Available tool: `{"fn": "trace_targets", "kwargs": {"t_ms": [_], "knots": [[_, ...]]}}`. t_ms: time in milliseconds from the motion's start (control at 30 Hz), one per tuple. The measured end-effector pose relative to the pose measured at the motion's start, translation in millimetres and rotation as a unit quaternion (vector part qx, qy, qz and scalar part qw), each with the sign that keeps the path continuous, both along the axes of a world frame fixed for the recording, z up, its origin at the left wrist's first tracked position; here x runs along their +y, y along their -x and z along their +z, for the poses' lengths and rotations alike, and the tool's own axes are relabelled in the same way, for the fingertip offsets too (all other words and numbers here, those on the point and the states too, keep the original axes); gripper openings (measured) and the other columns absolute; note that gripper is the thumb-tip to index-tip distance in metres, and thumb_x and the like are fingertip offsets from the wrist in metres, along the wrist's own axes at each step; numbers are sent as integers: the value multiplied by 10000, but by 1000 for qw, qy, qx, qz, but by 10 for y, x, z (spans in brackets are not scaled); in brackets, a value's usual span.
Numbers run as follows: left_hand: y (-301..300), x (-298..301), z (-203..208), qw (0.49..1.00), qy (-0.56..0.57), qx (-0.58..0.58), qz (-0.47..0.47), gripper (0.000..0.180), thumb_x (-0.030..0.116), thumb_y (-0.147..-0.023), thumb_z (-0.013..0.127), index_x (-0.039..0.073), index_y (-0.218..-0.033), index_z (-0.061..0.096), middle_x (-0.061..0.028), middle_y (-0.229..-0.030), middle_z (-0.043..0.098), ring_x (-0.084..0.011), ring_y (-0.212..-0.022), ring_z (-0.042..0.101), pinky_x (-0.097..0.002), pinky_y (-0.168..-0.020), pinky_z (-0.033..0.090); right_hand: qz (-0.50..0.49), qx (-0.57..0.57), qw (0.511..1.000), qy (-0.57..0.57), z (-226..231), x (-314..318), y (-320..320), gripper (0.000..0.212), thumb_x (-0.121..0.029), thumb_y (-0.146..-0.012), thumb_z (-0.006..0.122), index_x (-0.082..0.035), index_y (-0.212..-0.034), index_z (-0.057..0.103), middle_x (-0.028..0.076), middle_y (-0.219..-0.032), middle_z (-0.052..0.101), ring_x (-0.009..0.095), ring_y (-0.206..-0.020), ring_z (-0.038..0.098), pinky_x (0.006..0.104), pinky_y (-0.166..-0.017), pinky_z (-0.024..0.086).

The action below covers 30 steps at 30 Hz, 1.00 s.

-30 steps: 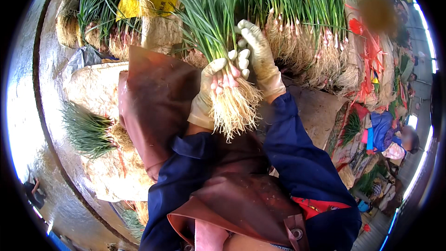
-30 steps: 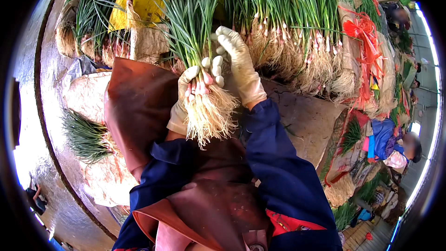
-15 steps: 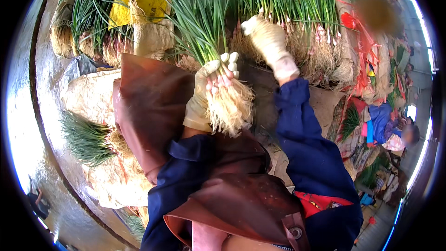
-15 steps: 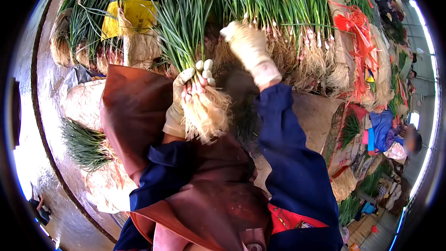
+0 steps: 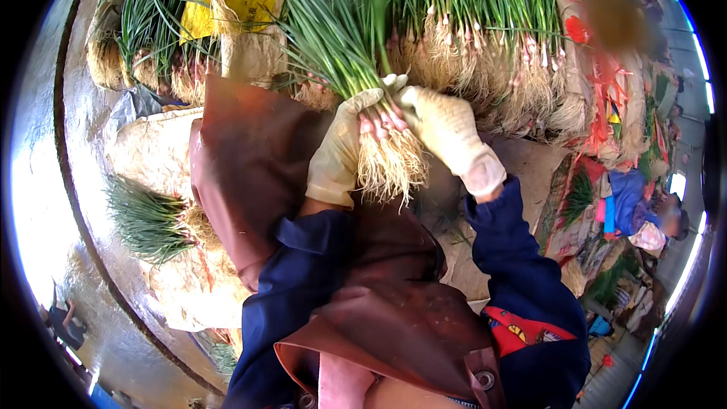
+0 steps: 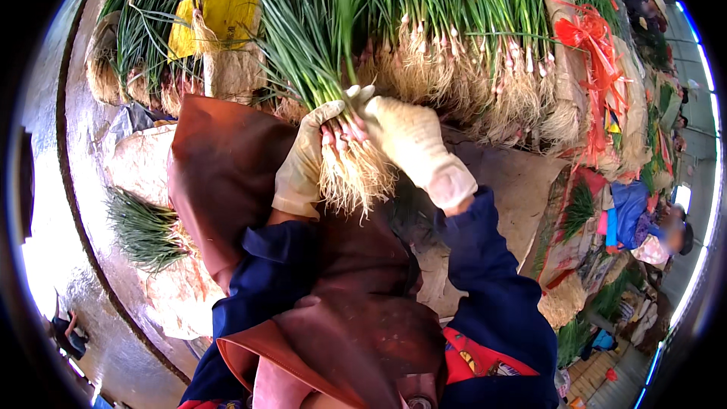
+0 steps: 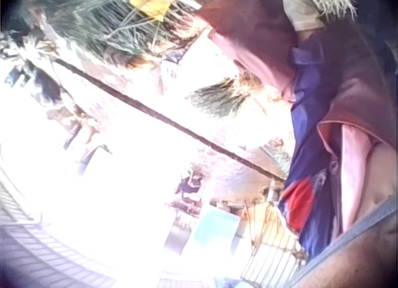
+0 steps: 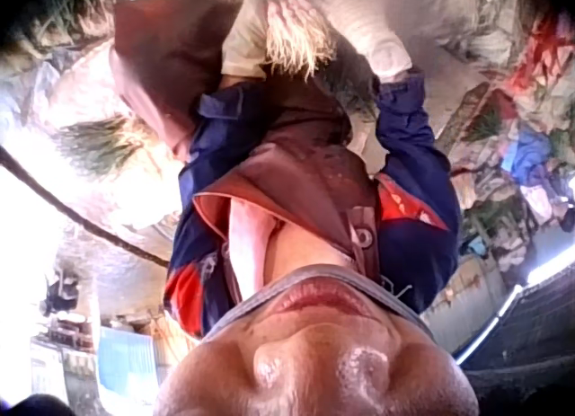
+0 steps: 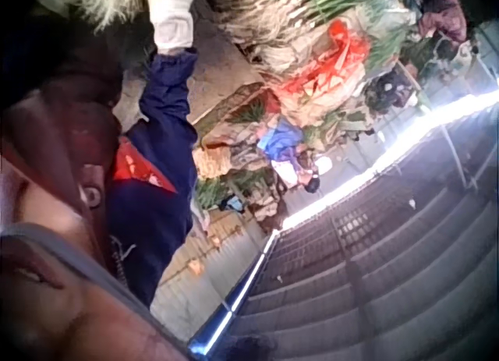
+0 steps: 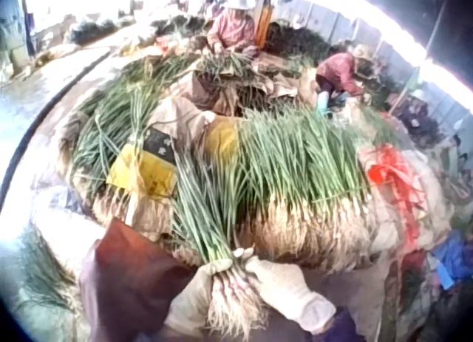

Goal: The person sorts bundles of green stalks by hand, pulling individual stalks from a pile and grouping them while sitting on the ground in a processing area.

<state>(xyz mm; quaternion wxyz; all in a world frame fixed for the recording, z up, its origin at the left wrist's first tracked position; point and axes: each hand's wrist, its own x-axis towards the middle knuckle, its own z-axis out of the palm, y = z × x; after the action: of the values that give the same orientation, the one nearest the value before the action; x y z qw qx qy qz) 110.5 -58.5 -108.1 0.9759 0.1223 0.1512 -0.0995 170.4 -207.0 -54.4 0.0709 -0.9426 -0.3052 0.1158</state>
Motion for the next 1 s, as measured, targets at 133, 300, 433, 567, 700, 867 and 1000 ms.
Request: {"fn": "trace_targets", "kwargs": {"t_ms": [133, 300, 433, 567, 700, 867, 1000], "knots": [[21, 32, 15, 1000, 6, -10, 1, 409, 176, -839, 562, -78, -1152, 494, -225, -927, 621, -280, -657, 628, -338, -736, 539, -95, 348, 849, -386, -3, -87, -35, 222, -284, -884, 591, -73, -942, 621, 18, -827, 682, 128, -774, 631, 269, -672, 502], [97, 62, 34, 999, 34, 12, 22, 368, 183, -815, 584, -39, -1102, 520, -200, -857, 617, -253, -641, 618, -293, -554, 529, -304, 541, 679, -392, -91, 265, -266, 247, -310, -894, 585, -68, -857, 618, 12, -784, 659, 88, -651, 567, 188, -645, 448], [139, 85, 58, 997, 69, -40, 13, 362, 169, -816, 572, -26, -1115, 515, -194, -861, 610, -248, -689, 611, -316, -581, 535, -276, 629, 444, -576, -281, 425, -142, 223, -281, -882, 608, -61, -851, 594, -21, -649, 563, 89, -496, 519, 196, -504, 435], [129, 66, 28, 993, 116, -22, 8, 371, 146, -815, 560, -19, -1138, 482, -179, -964, 580, -243, -743, 592, -323, -624, 536, -283, 521, 587, -551, -607, 196, -276, 177, -241, -886, 596, -66, -867, 609, -20, -661, 574, 73, -502, 508, 201, -469, 411], [119, 90, -48, 988, 154, -15, 29, 462, 123, -822, 547, -34, -1240, 430, -181, -1072, 550, -242, -794, 579, -297, -617, 532, -293, 275, 885, -235, -772, -7, -418, 192, -253, -869, 573, -68, -873, 622, 34, -755, 647, 133, -598, 560, 293, -581, 470], [93, 146, -131, 989, 133, -15, -57, 528, 114, -810, 566, -14, -1299, 412, -101, -958, 581, -200, -848, 561, -311, -713, 515, -75, 200, 958, 192, -439, 24, -641, 381, -434, -911, 485, -75, -913, 612, 65, -748, 630, 188, -635, 600, 353, -624, 496], [83, 89, -141, 994, 98, -42, -2, 557, 135, -807, 595, 5, -1314, 406, -100, -984, 576, -200, -857, 565, -316, -743, 518, -211, -58, 953, 211, -212, 400, -1380, 488, -525, -907, 444, -88, -767, 610, 26, -580, 542, 154, -482, 519, 338, -473, 458]]}}
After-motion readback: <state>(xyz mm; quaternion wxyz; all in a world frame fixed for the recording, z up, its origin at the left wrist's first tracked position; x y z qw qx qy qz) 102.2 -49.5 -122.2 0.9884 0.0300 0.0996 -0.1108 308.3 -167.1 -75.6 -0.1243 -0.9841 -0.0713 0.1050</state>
